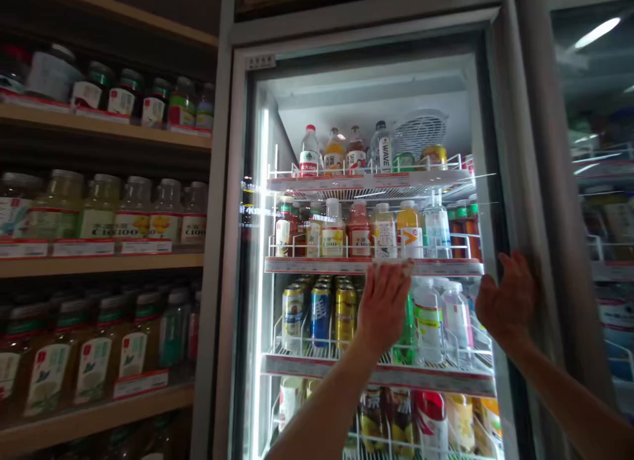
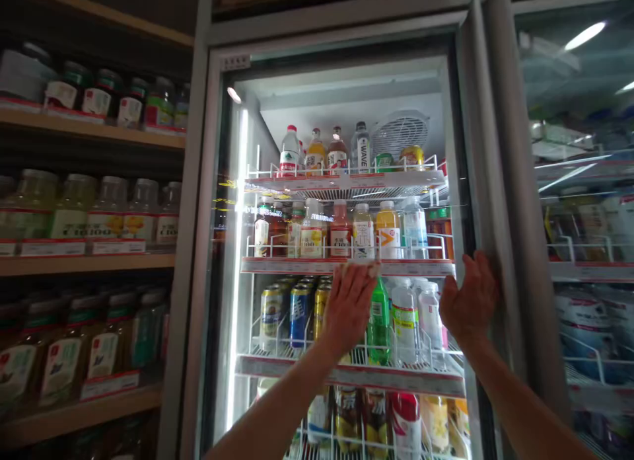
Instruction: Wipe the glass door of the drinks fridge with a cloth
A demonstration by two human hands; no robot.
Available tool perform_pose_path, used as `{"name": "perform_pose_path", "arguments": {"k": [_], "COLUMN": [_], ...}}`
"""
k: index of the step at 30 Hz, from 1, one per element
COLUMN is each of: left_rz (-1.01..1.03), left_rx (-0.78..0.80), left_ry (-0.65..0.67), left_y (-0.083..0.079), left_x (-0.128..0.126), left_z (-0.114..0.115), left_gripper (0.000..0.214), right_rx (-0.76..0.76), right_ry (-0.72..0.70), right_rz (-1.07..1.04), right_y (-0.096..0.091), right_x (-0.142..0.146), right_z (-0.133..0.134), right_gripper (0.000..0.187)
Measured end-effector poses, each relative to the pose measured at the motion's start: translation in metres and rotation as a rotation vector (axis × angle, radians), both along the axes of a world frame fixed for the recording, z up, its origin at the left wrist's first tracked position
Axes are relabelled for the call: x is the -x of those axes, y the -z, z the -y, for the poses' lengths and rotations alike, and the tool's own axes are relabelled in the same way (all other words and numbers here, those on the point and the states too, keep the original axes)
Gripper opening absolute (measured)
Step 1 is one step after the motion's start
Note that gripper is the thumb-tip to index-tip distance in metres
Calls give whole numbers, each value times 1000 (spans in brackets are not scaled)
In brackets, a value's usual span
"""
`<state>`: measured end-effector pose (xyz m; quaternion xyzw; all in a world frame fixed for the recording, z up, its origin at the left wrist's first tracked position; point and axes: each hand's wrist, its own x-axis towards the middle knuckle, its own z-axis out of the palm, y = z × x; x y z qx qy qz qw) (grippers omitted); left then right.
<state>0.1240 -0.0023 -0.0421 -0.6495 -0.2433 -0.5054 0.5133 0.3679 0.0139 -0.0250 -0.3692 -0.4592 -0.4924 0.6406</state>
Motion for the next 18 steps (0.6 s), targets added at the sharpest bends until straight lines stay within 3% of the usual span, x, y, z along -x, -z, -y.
{"name": "perform_pose_path", "arguments": {"k": [2, 4, 6, 8, 9, 11, 15, 17, 18], "left_rz": [34, 202, 386, 538, 558, 473, 30, -90, -120], "left_rx": [-27, -47, -84, -81, -69, 7, 65, 26, 10], "left_ry": [-15, -50, -63, -52, -34, 15, 75, 68, 58], "left_y": [5, 4, -3, -12, -15, -16, -4, 2, 4], "left_x": [15, 54, 92, 103, 96, 58, -40, -58, -55], "left_z": [-1, -3, -4, -6, -6, -4, 1, 2, 2], "left_gripper": [44, 49, 52, 52, 53, 53, 46, 42, 41], "right_rx": [-6, -6, -4, -1, -2, -7, -19, -9, 1], "right_ry": [-6, -6, -4, -10, -15, -27, -32, -19, -12], "right_rz": [-14, -25, -27, -28, -27, -16, -5, -15, -22], "right_y": [-1, -1, -2, -1, -1, -1, -1, -1, -1], "right_x": [1, 3, 5, 5, 5, 4, 2, 2, 3], "right_z": [0, 0, 1, 1, 2, 2, 2, 3, 3], "right_gripper": [50, 49, 49, 49, 49, 49, 48, 49, 49]}}
